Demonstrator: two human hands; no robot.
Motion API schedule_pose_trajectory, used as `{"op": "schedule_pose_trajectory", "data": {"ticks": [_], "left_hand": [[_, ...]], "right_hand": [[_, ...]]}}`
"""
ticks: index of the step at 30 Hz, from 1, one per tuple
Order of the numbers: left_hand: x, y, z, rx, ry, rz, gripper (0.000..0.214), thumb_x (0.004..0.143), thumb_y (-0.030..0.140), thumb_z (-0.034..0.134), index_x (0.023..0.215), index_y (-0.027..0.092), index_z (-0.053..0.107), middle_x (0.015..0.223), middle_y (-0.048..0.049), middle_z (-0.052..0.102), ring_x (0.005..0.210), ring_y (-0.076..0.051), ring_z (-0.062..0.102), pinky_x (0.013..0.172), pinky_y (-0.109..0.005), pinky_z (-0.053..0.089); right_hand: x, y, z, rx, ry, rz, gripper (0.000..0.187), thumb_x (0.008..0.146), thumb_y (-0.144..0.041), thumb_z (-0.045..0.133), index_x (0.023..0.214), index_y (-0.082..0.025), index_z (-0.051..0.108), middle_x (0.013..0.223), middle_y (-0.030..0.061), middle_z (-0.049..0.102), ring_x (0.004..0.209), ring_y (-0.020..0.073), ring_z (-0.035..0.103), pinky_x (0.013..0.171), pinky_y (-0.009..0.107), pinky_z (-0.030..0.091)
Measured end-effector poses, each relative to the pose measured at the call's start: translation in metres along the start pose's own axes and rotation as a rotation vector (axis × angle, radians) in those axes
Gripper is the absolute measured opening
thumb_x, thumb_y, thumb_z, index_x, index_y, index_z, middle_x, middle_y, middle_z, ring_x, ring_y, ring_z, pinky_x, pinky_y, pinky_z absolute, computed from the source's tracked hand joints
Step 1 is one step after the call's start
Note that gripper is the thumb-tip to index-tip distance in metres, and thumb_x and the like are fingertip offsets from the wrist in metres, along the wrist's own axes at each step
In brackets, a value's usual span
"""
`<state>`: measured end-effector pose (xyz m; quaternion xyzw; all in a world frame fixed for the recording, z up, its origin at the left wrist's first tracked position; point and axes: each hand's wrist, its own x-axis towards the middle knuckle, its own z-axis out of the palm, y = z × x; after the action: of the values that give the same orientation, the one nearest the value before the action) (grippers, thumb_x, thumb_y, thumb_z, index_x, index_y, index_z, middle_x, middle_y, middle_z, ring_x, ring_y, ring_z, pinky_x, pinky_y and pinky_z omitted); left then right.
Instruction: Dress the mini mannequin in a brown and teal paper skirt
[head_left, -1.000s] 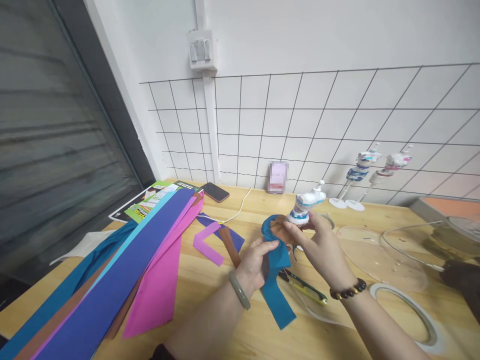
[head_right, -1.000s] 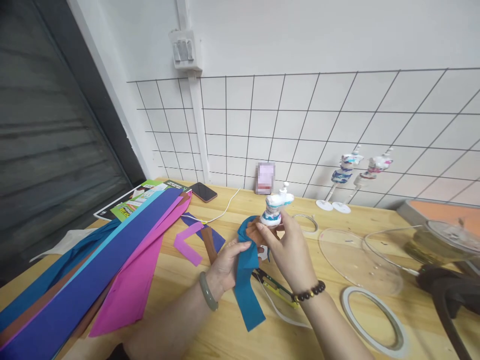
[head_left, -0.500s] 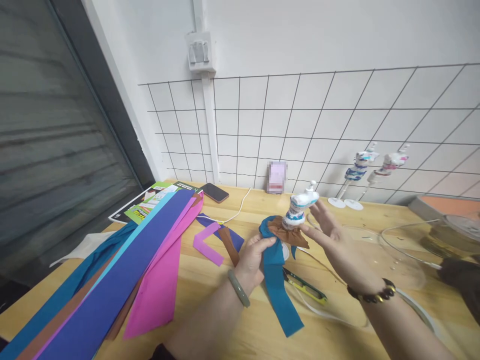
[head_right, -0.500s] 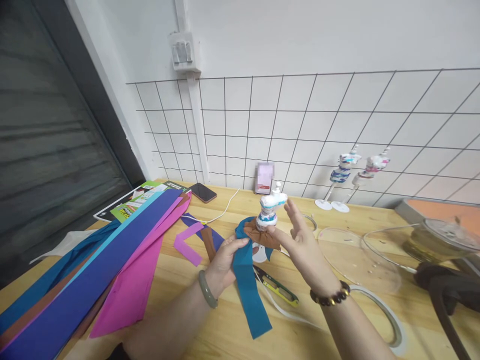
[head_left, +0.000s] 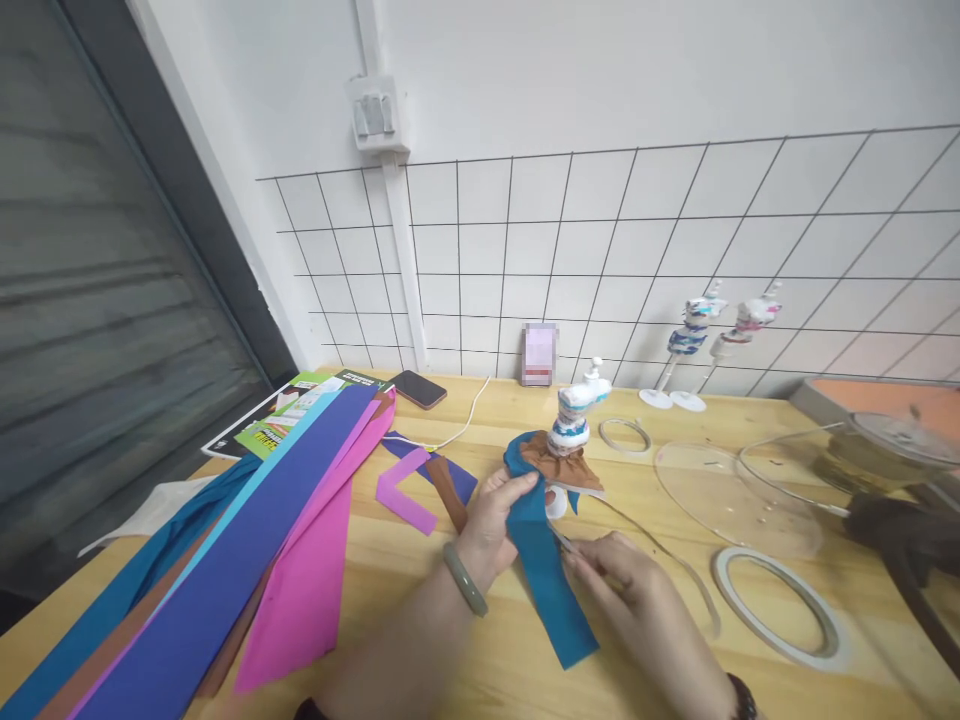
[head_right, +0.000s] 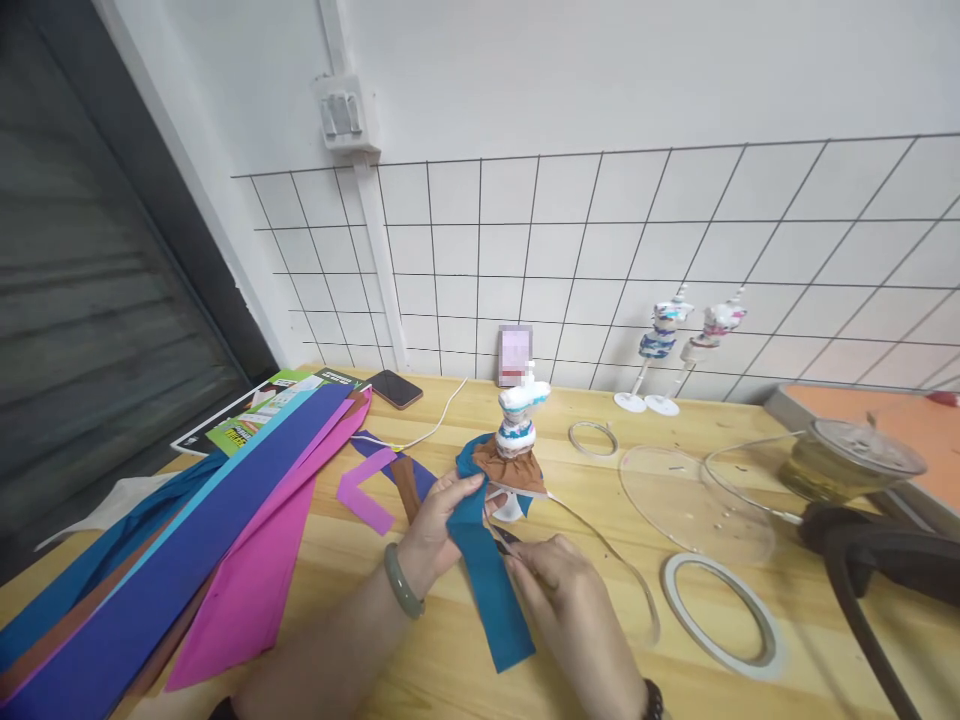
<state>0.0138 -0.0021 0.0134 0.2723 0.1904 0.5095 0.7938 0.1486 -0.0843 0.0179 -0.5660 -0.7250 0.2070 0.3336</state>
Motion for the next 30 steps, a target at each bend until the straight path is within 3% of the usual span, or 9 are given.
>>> {"op": "schedule_pose_trajectory", "data": {"ticks": [7,12,18,24,28,30], "left_hand": [[0.002,0.000,-0.004,0.039,0.014,0.010,0.018,0.070,0.018,0.060,0.087,0.013,0.061,0.073,-0.0033,0.063,0.057,-0.010,0.055,0.059,-0.023,0.042],[0.001,0.001,-0.002,0.024,-0.013,0.002,0.017,0.072,0.019,0.058,0.087,0.013,0.061,0.079,-0.0050,0.064,0.066,-0.013,0.058,0.065,-0.025,0.042],[0.000,0.003,0.002,0.032,-0.019,0.032,0.022,0.071,0.019,0.060,0.091,0.014,0.062,0.085,-0.0051,0.065,0.069,-0.013,0.059,0.071,-0.026,0.043],[-0.003,0.004,0.003,0.005,-0.056,-0.023,0.020,0.074,0.020,0.057,0.092,0.014,0.060,0.083,-0.0063,0.065,0.075,-0.017,0.061,0.076,-0.033,0.044],[-0.003,0.005,0.005,-0.017,-0.063,-0.037,0.020,0.074,0.021,0.057,0.092,0.014,0.059,0.088,-0.0078,0.065,0.079,-0.020,0.062,0.078,-0.037,0.045],[-0.003,0.005,0.005,-0.032,-0.053,-0.033,0.018,0.073,0.021,0.058,0.091,0.015,0.059,0.089,-0.0077,0.065,0.081,-0.021,0.062,0.079,-0.037,0.044]], "right_hand": [[-0.009,0.009,-0.036,0.070,-0.036,0.101,0.029,0.081,-0.041,0.042,0.074,-0.024,0.065,0.070,0.0019,0.064,0.068,0.0164,0.058,0.062,0.024,0.045],[-0.019,0.028,-0.057,0.002,0.043,0.202,0.031,0.077,-0.048,0.045,0.066,-0.024,0.063,0.069,0.0003,0.064,0.068,0.0159,0.059,0.063,0.021,0.045],[-0.029,0.054,-0.071,-0.094,0.118,0.290,0.036,0.070,-0.054,0.047,0.063,-0.023,0.063,0.067,0.0021,0.065,0.068,0.0190,0.061,0.058,0.023,0.048],[-0.043,0.076,-0.080,-0.138,0.137,0.296,0.034,0.070,-0.052,0.048,0.065,-0.023,0.064,0.071,0.0022,0.068,0.070,0.0208,0.063,0.054,0.024,0.049],[-0.054,0.088,-0.086,-0.123,0.227,0.317,0.030,0.063,-0.052,0.056,0.069,-0.027,0.069,0.070,0.0019,0.070,0.063,0.0238,0.065,0.046,0.027,0.050],[-0.061,0.096,-0.091,-0.130,0.359,0.334,0.025,0.058,-0.051,0.061,0.067,-0.029,0.071,0.070,0.0035,0.071,0.058,0.0259,0.065,0.042,0.031,0.048]]}}
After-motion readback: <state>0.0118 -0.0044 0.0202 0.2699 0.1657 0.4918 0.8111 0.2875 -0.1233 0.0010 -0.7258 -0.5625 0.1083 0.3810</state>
